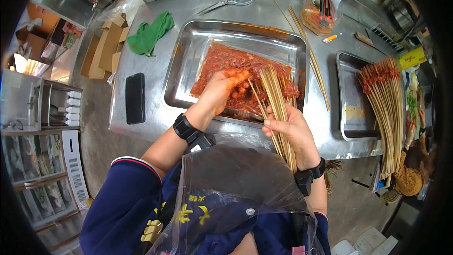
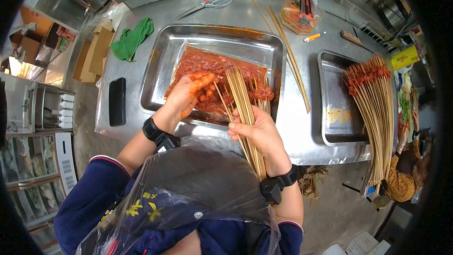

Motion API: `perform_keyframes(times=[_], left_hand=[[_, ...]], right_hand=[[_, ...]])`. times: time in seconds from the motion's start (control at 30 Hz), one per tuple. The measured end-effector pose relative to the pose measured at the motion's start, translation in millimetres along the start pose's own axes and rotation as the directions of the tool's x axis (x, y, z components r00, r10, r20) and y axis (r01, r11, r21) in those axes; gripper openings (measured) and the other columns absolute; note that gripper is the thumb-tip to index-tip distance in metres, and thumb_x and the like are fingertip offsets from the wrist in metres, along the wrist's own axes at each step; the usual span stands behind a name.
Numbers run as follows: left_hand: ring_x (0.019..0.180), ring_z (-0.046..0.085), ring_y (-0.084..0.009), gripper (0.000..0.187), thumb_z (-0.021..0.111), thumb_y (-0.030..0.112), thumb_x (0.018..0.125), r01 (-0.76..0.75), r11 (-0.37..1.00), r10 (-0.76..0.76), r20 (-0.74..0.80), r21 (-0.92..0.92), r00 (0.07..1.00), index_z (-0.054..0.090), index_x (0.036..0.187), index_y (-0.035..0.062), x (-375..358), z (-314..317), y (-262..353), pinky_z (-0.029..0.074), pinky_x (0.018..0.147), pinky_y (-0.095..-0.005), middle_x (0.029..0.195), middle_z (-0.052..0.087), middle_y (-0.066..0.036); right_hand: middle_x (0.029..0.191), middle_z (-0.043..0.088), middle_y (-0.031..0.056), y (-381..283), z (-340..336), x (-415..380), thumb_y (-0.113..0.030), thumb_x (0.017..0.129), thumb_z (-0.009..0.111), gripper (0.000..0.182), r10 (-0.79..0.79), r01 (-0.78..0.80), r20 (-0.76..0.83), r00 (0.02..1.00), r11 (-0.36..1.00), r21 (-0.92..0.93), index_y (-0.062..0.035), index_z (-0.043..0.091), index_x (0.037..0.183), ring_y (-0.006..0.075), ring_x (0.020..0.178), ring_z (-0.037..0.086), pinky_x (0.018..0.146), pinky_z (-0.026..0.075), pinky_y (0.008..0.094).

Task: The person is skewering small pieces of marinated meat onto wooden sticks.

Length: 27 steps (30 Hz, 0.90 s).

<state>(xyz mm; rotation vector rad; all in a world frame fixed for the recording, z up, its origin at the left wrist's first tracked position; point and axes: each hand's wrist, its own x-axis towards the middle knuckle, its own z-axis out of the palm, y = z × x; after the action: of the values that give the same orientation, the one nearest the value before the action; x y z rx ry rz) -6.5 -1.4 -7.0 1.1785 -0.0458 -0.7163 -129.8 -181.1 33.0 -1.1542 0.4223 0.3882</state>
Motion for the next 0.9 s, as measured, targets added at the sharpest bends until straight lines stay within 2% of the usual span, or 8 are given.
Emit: perform_keyframes(times=[0.17,0.47,0.57,0.9], left_hand=[[0.064,0.052,-0.0076,0.018,0.058,0.016,0.087,-0.066,0.998,0.065,-0.096,-0.005,0.993,0.062,0.093,-0.0004,-2.5,2.1,1.0,0.041,0.055,-0.0202,0.075,0.06,-0.002],[0.068,0.055,-0.0085,0.019,0.052,0.012,0.09,-0.101,0.991,0.088,-0.147,-0.084,0.985,0.062,0.099,-0.0017,-4.7,-9.9,8.3,0.044,0.059,-0.0193,0.083,0.062,-0.005],[0.068,0.055,-0.0088,0.021,0.051,0.014,0.09,-0.086,0.995,0.079,-0.113,-0.054,0.99,0.059,0.104,-0.0003,-5.4,-15.4,12.9,0.046,0.06,-0.0191,0.085,0.062,-0.004],[0.065,0.054,-0.0059,0.018,0.059,0.012,0.086,-0.12,0.987,0.137,-0.17,0.103,0.976,0.062,0.099,-0.0003,-13.8,-37.9,30.0,0.042,0.055,-0.0179,0.078,0.062,-0.003]], right_hand=[[0.078,0.06,0.0053,1.5,-0.7,0.7,0.0,0.076,0.066,0.026,0.001,-0.001,0.008,1.0,1.0,-0.003,-0.0017,0.053,0.098,0.0131,0.068,0.062,0.059,0.053,0.0237],[0.079,0.059,0.0063,-0.1,1.0,0.2,0.0,0.076,0.066,0.027,-0.009,0.009,-0.002,1.0,1.0,-0.021,0.0002,0.052,0.099,0.0139,0.068,0.062,0.059,0.053,0.0241],[0.079,0.059,0.0064,-1.1,1.5,0.7,0.0,0.076,0.065,0.027,-0.008,0.007,-0.004,1.0,0.999,-0.035,0.0008,0.052,0.099,0.0141,0.068,0.062,0.06,0.053,0.0242],[0.077,0.059,0.0068,-4.0,4.6,-1.3,0.0,0.074,0.065,0.028,0.004,-0.005,-0.024,1.0,0.999,-0.036,0.0006,0.052,0.099,0.0139,0.068,0.062,0.06,0.053,0.0241]])
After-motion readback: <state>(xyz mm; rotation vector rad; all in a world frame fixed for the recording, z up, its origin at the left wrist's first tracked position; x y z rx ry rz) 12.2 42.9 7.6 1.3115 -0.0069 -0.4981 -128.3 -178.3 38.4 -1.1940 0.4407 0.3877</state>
